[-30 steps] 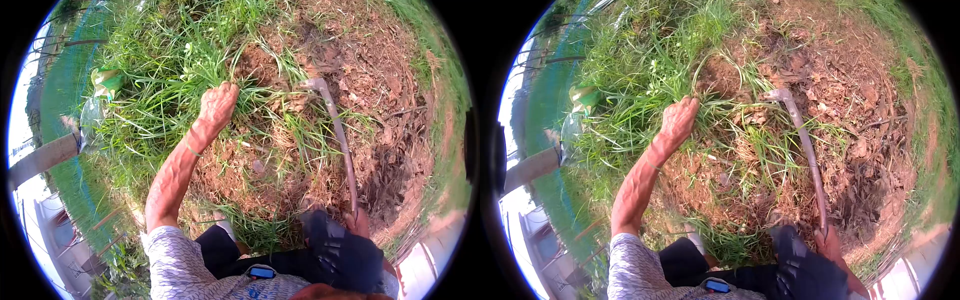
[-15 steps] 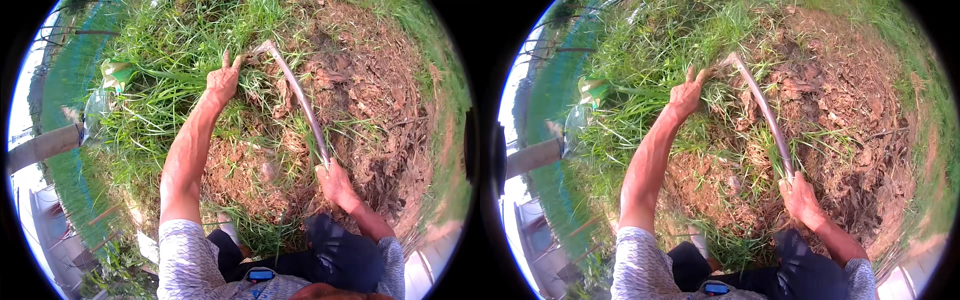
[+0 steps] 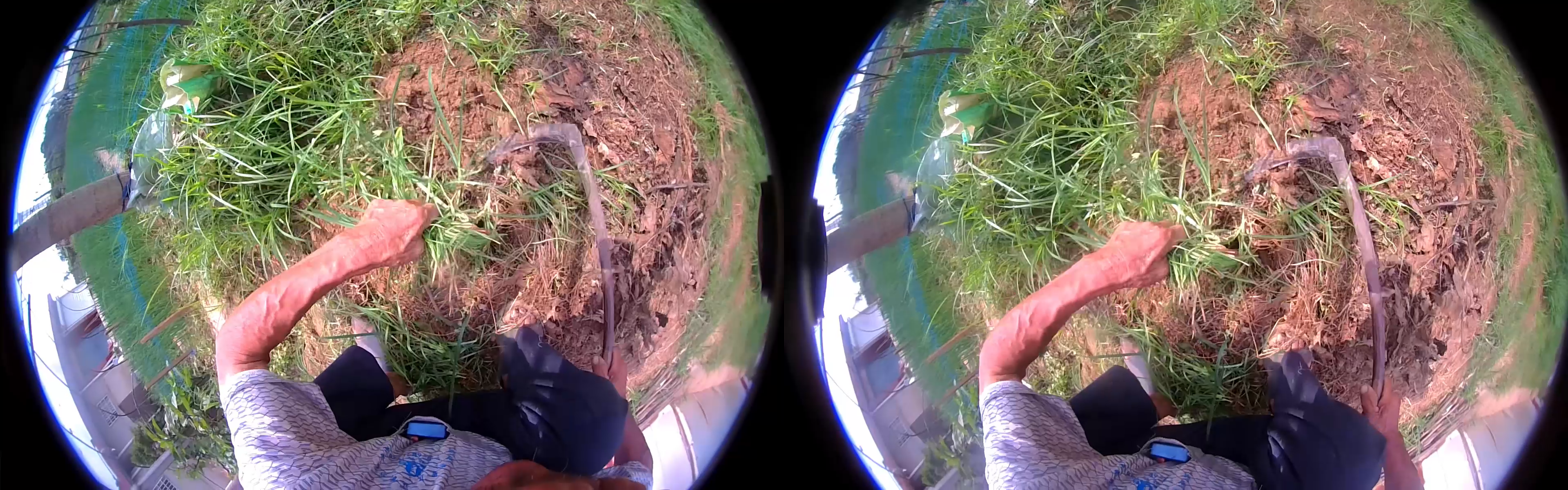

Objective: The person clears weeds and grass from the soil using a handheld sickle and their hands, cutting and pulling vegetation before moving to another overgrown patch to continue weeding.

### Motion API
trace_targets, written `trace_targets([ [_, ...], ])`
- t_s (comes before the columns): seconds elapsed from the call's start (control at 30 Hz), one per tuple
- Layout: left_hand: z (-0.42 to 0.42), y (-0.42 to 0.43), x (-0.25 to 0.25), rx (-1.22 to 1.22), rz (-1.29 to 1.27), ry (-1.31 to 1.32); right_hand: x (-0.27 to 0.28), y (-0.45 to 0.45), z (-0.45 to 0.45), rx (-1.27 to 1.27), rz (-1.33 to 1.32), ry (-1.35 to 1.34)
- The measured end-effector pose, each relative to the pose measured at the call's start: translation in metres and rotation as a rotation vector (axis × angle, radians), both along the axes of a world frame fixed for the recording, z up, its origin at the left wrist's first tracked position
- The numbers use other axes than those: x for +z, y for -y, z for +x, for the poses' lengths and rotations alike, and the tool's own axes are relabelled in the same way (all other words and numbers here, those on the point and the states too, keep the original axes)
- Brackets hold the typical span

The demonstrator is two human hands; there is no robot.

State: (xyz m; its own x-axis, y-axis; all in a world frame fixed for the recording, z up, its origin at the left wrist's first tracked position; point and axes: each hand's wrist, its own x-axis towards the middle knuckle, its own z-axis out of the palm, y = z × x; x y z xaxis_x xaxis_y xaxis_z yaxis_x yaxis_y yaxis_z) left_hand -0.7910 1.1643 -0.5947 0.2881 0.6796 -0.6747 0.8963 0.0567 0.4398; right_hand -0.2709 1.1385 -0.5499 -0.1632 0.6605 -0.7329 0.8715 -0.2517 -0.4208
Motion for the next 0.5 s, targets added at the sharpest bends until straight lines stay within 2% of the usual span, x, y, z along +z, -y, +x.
trace_targets([
  [0.07, 0.022, 0.024, -0.034, 0.052, 0.192, -0.088, -0.013, -0.018, -0.026, -0.109, 0.049, -0.066],
  [0.1, 0.023, 0.011, -0.022, 0.101, 0.167, -0.170, -0.022, -0.031, -0.056, -0.142, 0.028, -0.108],
  [0.13, 0.014, 0.007, -0.032, 0.109, 0.330, -0.227, -0.032, -0.043, -0.085, -0.176, 0.005, -0.150],
  [0.17, 0.006, 0.003, -0.035, 0.127, 0.620, -0.295, -0.045, -0.054, -0.114, -0.199, -0.036, -0.204],
  [0.2, -0.003, -0.011, -0.028, 0.123, 0.646, -0.360, -0.024, -0.075, -0.166, -0.206, -0.150, -0.114],
  [0.23, -0.017, -0.019, -0.033, 0.079, 0.834, -0.467, -0.053, -0.080, -0.174, -0.055, 0.014, -0.225],
  [0.33, -0.054, -0.044, -0.051, 0.210, 0.670, -0.558, -0.069, -0.091, -0.215, 0.092, 0.038, -0.133],
  [0.4, -0.069, -0.051, -0.063, 0.467, 0.474, -0.435, -0.064, -0.081, -0.210, 0.168, 0.046, -0.148],
  [0.47, -0.077, -0.049, -0.078, 0.554, 0.392, -0.393, -0.061, -0.079, -0.204, 0.237, 0.048, -0.140],
  [0.5, -0.080, -0.049, -0.087, 0.521, 0.317, -0.390, -0.061, -0.078, -0.206, 0.215, 0.009, -0.123],
])
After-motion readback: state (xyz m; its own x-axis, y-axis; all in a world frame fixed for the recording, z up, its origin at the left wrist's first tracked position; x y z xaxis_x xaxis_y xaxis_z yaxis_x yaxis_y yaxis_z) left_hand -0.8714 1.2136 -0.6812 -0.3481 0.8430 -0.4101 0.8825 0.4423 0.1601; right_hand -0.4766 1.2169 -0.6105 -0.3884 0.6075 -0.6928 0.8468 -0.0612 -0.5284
